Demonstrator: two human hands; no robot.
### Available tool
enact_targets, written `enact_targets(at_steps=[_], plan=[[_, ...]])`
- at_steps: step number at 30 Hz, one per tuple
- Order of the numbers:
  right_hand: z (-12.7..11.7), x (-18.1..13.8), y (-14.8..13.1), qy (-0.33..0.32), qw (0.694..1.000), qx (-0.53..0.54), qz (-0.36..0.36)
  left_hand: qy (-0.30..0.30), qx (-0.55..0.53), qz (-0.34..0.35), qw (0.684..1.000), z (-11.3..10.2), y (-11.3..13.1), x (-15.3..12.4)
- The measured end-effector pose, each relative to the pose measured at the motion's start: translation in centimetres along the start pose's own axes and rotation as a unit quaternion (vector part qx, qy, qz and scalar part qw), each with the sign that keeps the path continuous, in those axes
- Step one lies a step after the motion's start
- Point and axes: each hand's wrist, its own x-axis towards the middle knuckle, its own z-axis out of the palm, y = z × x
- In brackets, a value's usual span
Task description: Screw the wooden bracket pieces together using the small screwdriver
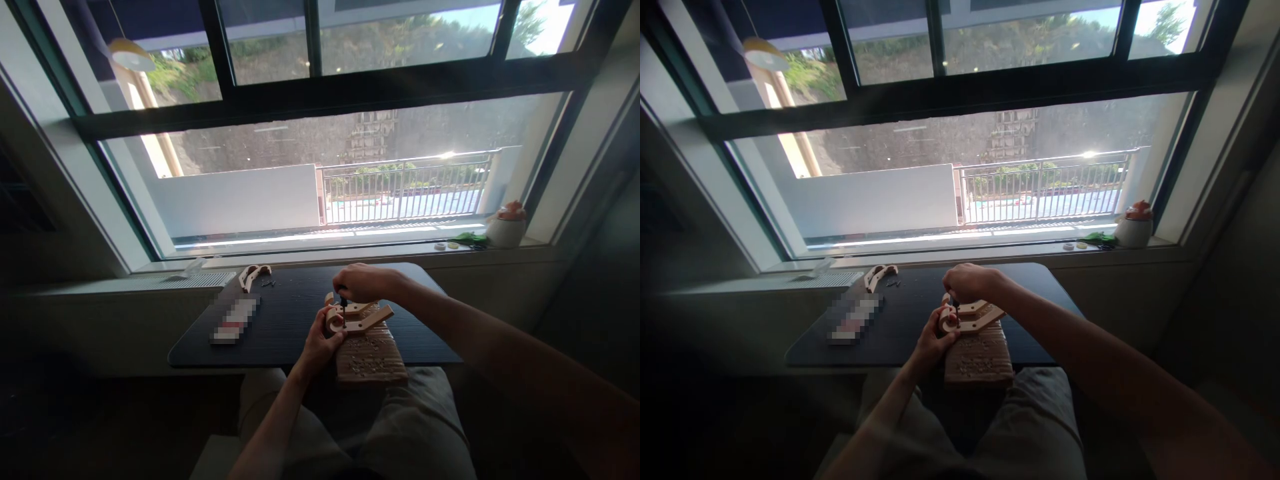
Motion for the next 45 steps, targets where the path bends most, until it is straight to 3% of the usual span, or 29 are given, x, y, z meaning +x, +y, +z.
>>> enact_targets(at_steps=[17,27,38,45], plan=[[1.0,-1.8,-1.8,0.033,0.999,-0.032,-0.008,-0.003,0.001,0.000,1.000,-0.1,0.1,-0.1],[0.2,-0.3,-0.5,-0.011,1.000,-0.029,0.000,-0.001,-0.001,0.005,1.000,0.0,0.0,0.0],[-1.1,-0.8,-0.5,-0.053,0.998,0.013,0.007,0.001,-0.009,-0.005,1.000,0.0,0.4,-0.1],[-0.2,-0.3,-0.4,-0.031,0.999,0.014,-0.003,-0.003,-0.022,-0.006,1.000,0.0,0.1,-0.1]])
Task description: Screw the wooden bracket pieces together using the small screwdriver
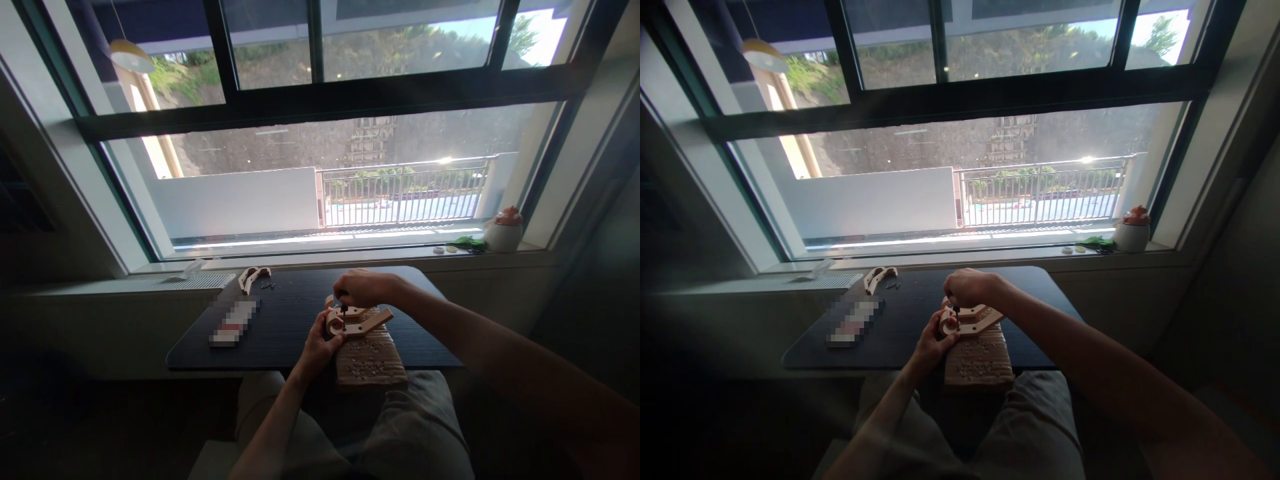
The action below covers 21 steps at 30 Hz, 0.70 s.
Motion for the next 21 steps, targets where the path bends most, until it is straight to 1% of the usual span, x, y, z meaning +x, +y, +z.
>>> enact_targets(at_steps=[4,8,12,21], plan=[[-0.2,0.2,0.1,-0.008,1.000,-0.004,0.017,0.007,0.010,0.004,1.000,-0.1,0.3,0.0],[-1.0,0.3,-0.3,-0.036,0.999,-0.004,0.030,-0.001,0.013,0.010,1.000,-0.1,0.5,0.0],[-1.4,0.5,-0.4,-0.061,0.998,0.002,0.028,0.006,0.004,0.007,1.000,-0.1,0.2,0.0],[-0.4,0.7,0.5,-0.051,0.998,-0.001,0.042,0.013,0.023,0.011,1.000,-0.1,0.3,0.0]])
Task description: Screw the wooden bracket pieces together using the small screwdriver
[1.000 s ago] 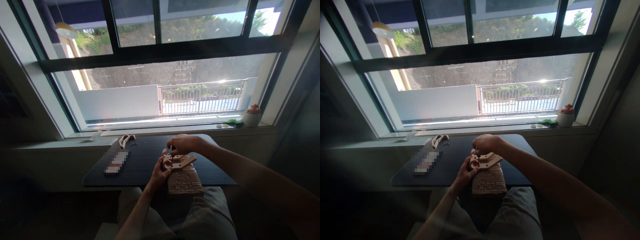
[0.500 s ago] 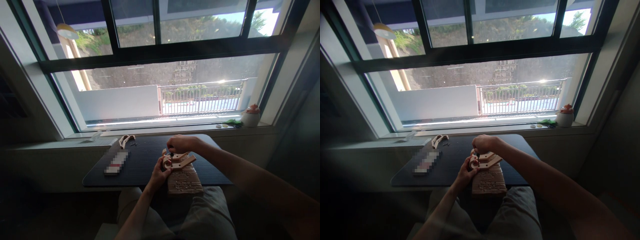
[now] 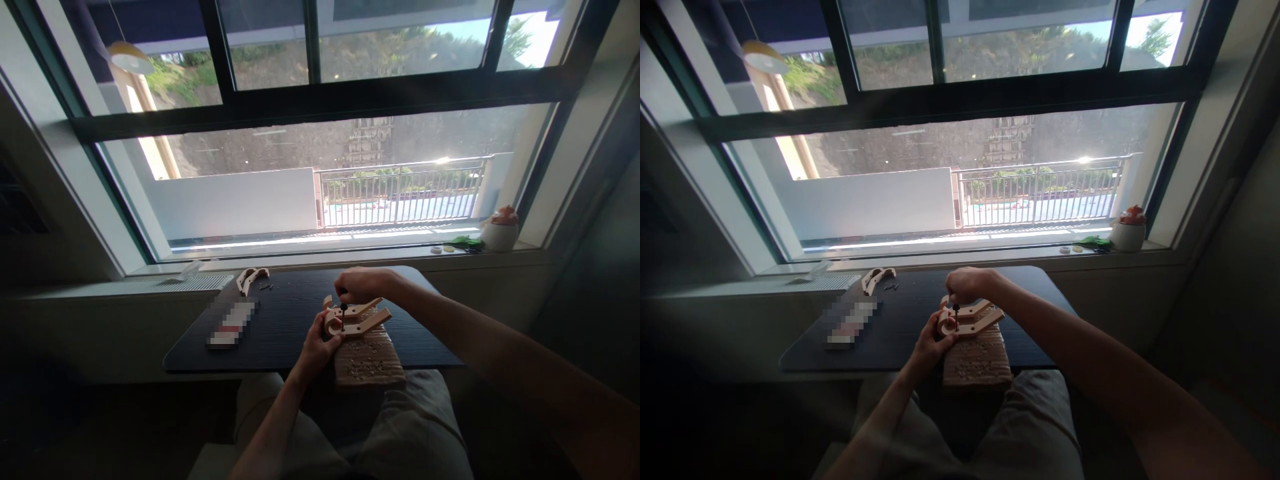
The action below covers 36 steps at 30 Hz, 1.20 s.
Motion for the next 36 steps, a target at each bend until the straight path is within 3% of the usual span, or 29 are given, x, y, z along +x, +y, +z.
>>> enact_targets(at_steps=[5,11,25,36], plan=[[-0.5,-0.5,-0.2,0.001,1.000,-0.014,0.017,-0.005,-0.005,-0.009,1.000,0.0,-0.2,0.0],[-1.3,-0.6,-0.7,-0.013,0.999,-0.002,-0.029,-0.008,-0.007,-0.005,1.000,0.0,-0.3,0.0],[-0.8,0.3,-1.2,-0.001,0.999,-0.031,-0.017,-0.019,-0.013,0.007,1.000,0.0,-0.4,0.0],[-2.2,-0.5,-1.8,-0.003,0.999,-0.042,-0.035,-0.024,-0.019,0.003,1.000,0.0,-0.2,0.0]])
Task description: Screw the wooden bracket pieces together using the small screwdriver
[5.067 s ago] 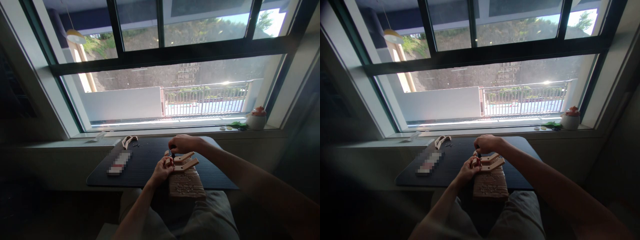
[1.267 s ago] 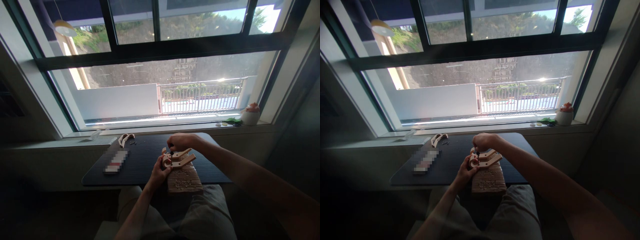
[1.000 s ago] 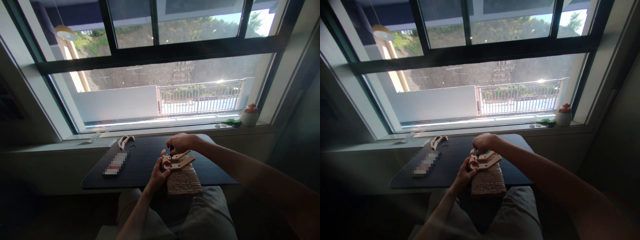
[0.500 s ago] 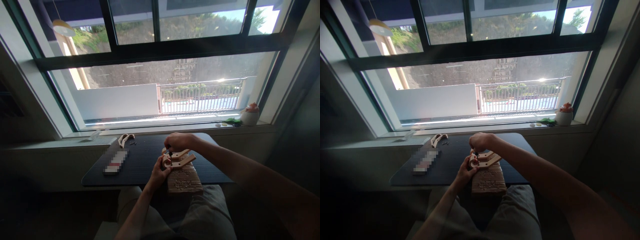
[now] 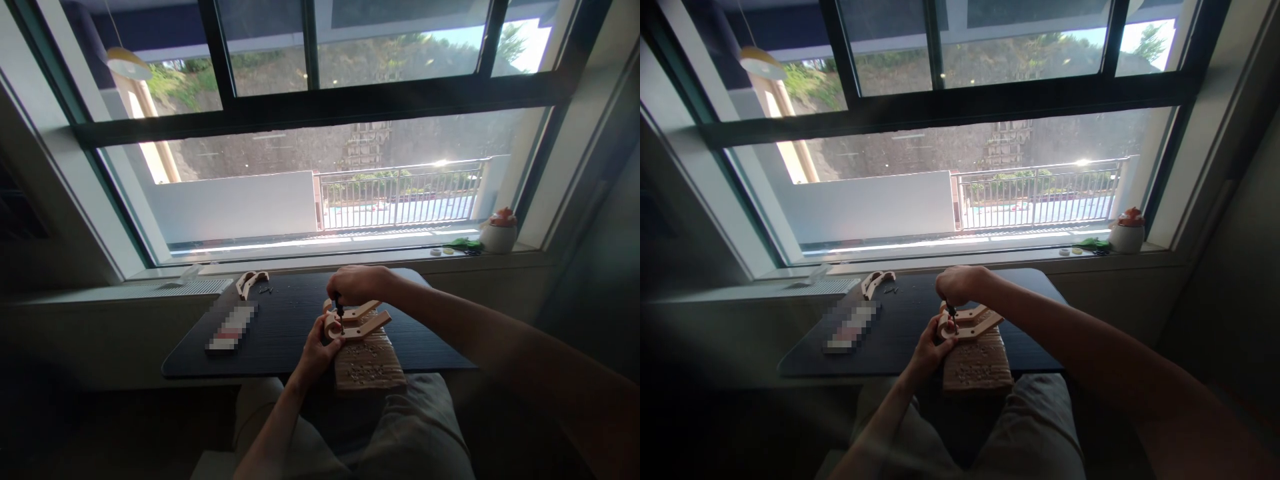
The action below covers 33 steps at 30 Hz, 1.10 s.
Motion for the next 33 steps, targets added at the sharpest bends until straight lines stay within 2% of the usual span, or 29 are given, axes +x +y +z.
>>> enact_targets(at_steps=[9,16,24,33], plan=[[0.5,0.3,1.0,-0.001,1.000,0.006,0.016,-0.001,0.010,0.000,1.000,0.0,0.5,-0.1],[0.4,0.3,0.7,0.004,0.999,0.000,0.036,0.004,0.015,-0.001,1.000,0.0,0.0,0.0],[0.0,0.2,1.1,0.025,0.999,0.019,0.000,0.002,0.003,0.009,1.000,0.0,-0.3,0.0],[0.5,0.1,1.1,0.038,0.999,0.008,0.014,0.013,0.017,-0.002,1.000,0.0,0.1,0.0]])
